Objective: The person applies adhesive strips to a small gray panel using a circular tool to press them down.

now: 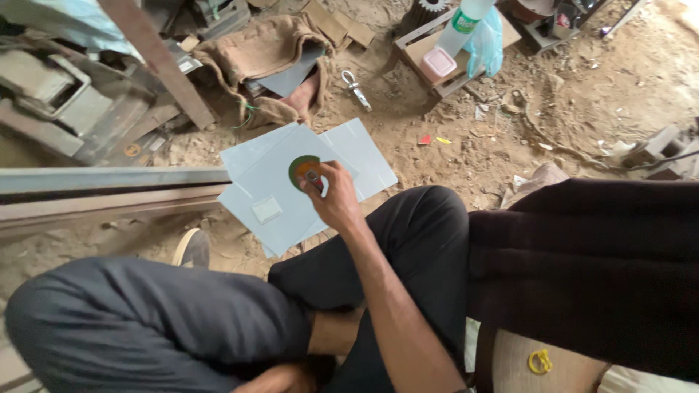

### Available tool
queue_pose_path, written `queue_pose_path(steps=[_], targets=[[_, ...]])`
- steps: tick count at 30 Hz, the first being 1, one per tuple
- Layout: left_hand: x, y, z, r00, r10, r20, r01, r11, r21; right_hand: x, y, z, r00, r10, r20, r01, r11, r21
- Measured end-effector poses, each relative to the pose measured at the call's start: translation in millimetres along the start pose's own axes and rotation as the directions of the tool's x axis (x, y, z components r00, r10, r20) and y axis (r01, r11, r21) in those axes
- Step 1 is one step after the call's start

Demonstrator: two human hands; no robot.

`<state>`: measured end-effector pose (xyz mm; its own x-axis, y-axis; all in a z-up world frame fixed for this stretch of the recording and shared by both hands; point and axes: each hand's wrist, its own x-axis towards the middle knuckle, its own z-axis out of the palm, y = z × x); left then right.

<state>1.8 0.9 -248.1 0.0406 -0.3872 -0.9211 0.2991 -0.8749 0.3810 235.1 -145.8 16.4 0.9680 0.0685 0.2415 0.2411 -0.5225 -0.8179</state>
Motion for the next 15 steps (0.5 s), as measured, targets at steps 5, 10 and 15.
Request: queue_pose_path(steps=[5,10,15], targets=[[-26.1,-33.2,30.0,1.000,-0.018,-0.012,0.017,1.000,-0.018,-0.1,14.6,7.6,1.000,-0.030,-0.006,0.030,0.999,-0.024],[-28.6,-43.4,37.8,0.999,-0.008,-0.049,0.007,1.000,-0.021,-2.3,15.2,5.0,0.996,-0.090,-0.001,0.089,0.995,-0.040],[-42.9,-18.7,29.7,0.993,0.059,-0.107,-0.060,0.998,-0.004,-8.9,-6.3,-6.5,0.997,-0.076,0.015,0.077,0.996,-0.053]])
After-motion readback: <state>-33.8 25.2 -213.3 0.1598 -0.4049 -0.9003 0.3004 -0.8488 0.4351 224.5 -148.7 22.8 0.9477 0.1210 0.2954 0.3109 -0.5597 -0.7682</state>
